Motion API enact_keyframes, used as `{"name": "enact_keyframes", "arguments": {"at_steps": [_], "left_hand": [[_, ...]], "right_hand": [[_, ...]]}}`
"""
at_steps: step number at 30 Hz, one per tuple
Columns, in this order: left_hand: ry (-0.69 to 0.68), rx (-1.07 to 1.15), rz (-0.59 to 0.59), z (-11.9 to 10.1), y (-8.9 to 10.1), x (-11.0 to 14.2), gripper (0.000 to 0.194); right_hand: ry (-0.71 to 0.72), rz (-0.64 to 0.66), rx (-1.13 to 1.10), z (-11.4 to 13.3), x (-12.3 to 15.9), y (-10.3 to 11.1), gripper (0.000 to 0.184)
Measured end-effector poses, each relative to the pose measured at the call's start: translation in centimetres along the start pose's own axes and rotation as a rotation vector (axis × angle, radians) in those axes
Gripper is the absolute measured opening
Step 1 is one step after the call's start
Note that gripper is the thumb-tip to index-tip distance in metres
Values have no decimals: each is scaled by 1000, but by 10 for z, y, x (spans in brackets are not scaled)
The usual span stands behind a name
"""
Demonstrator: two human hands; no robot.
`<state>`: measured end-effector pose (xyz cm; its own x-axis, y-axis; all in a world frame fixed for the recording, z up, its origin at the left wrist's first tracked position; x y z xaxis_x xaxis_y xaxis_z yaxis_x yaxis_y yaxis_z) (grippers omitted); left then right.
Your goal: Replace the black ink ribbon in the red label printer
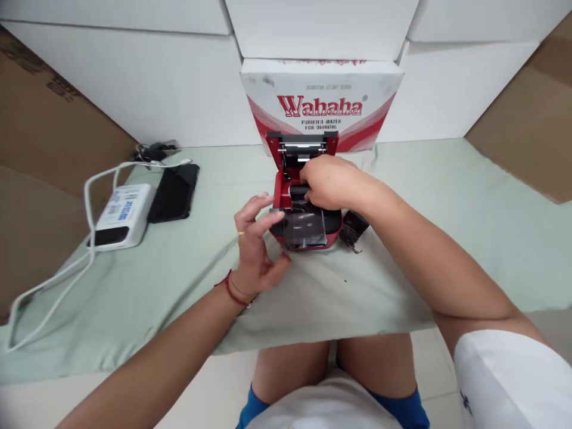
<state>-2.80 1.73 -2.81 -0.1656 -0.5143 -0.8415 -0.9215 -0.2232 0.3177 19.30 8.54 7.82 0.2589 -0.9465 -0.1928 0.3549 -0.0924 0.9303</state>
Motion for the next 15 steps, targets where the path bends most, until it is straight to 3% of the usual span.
{"name": "enact_keyframes", "arguments": {"at_steps": [3,7,12,15], "left_hand": [[-95,-34,39,-8,-5,1,59],[-226,-137,1,-12,-8,1,42],[-263,-251,37,-12,0,-2,33],[-253,-262,57,-13,7,-4,34]], "right_hand": [[67,123,152,1,-9,-6,11],[10,284,310,18,-11,-6,17],[25,282,268,31,-4,2,14],[134,174,133,31,7,29,18]]}}
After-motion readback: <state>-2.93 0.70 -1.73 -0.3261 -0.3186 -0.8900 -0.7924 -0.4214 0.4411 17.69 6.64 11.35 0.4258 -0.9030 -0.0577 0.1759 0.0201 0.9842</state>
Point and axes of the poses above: each hand's wrist, its own x-axis away from the middle knuckle, its own y-axis out of the back of the hand, z = x × y, the point moved 1 cm from there along -x, towards the middle knuckle, and after that the axes turned 11 degrees about -z, right-handed, at the moved point
